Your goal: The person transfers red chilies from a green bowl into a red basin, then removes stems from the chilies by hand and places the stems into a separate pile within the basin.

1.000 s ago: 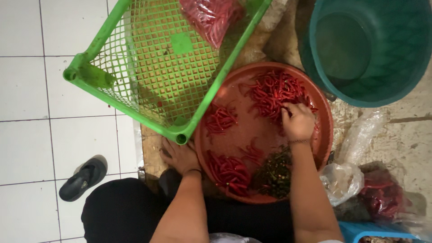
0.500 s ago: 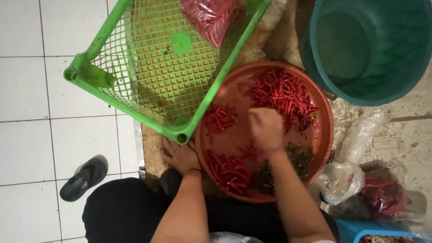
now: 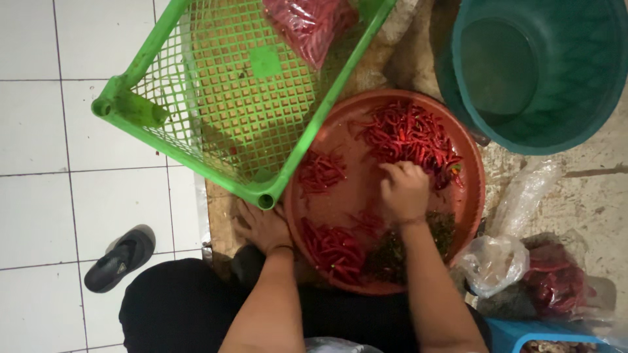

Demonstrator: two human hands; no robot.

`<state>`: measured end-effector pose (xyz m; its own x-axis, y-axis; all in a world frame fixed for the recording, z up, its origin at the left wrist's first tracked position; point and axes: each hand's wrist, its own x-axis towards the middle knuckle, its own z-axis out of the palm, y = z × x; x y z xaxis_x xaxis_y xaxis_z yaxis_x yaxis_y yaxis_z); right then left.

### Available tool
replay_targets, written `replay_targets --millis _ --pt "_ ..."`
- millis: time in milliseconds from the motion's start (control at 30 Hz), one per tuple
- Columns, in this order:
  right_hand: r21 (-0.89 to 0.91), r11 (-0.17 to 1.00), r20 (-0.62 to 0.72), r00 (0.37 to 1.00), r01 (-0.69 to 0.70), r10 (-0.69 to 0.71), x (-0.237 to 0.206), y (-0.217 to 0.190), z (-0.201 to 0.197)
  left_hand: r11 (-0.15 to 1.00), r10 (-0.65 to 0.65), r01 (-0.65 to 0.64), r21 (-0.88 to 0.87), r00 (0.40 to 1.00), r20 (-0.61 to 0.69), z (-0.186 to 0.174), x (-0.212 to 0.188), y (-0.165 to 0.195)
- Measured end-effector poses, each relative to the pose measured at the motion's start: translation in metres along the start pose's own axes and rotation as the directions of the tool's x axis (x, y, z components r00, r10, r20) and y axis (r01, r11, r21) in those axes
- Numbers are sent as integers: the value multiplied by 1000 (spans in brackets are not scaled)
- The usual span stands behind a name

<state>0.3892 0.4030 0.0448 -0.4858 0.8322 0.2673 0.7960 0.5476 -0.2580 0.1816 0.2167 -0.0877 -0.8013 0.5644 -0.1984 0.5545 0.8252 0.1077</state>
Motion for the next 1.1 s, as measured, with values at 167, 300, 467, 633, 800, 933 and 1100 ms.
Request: replay_targets --millis 167,300,467,633,800,933,1100 --pt "7 1000 4 1000 17 -17 -6 24 -3 997 -1 2 -81 1000 17 -4 0 2" --pt "297 954 -100 992 -39 72 -13 40 -11 998 6 -9 -67 999 -44 -6 0 1" --pt "859 306 231 844 -411 485 -29 74 -26 994 2 -11 -112 997 -75 -8 0 2" --pt "883 -216 464 710 -416 530 -57 80 -30 984 25 -54 -172 986 -162 -15 -1 2" --pt "897 -175 434 728 -407 530 -64 73 -21 991 21 -41 -125 987 -157 -18 2 0" --pt "888 -171 452 744 -427 492 -67 71 -15 992 7 -22 -125 993 -117 -16 5 -5" --pt "864 98 416 811 -493 411 -69 70 -10 988 -3 -5 -154 999 -54 -10 8 -14"
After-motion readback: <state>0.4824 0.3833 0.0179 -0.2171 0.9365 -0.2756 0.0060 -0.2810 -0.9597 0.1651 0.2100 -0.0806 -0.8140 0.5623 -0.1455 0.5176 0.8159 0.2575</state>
